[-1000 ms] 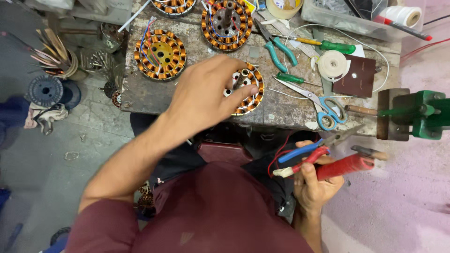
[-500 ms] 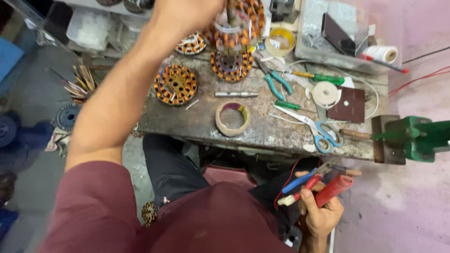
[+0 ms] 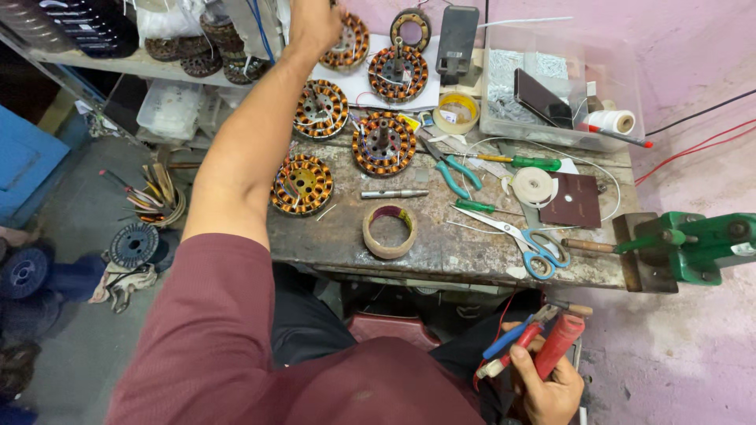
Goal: The person uses a multimeter with red and blue probes to test electrical continuity on several circular copper-wound stator components placed on a workbench. The person touches the probes to different wire ends and contact points on the stators, then moves to the next component and repeats the testing process.
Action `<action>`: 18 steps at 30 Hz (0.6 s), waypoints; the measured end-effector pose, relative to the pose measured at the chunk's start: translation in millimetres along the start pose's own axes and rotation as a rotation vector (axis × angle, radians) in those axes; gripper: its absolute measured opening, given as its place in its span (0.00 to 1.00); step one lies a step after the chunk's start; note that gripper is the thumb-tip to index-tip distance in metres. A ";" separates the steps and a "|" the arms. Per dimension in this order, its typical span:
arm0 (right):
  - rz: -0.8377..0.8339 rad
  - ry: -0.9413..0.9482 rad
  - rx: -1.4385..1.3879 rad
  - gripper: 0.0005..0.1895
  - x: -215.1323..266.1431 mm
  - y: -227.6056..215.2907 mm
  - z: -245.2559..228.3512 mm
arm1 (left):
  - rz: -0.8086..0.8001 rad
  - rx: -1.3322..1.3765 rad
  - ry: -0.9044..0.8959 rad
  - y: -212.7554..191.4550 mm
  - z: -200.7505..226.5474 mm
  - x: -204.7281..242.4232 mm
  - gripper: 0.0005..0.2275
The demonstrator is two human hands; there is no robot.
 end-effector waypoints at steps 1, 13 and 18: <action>0.008 0.000 0.010 0.08 -0.4 -1.9 1.0 | 0.031 0.015 0.037 -4.0 4.2 6.5 0.11; 0.109 0.071 0.048 0.12 -0.4 -0.9 8.7 | -0.562 -0.099 0.225 61.1 70.3 -9.2 0.15; 0.070 -0.033 0.043 0.10 7.1 -0.3 -0.4 | -0.454 -0.010 0.486 84.5 118.5 8.9 0.10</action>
Point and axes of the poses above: each hand's wrist, its own x-axis away from the middle knuckle, its own y-axis out of the palm, z = x × y, the point moved 8 cm from there along -x, towards the middle knuckle, and after that the axes turned 10 degrees about y, right-handed, at the moved point
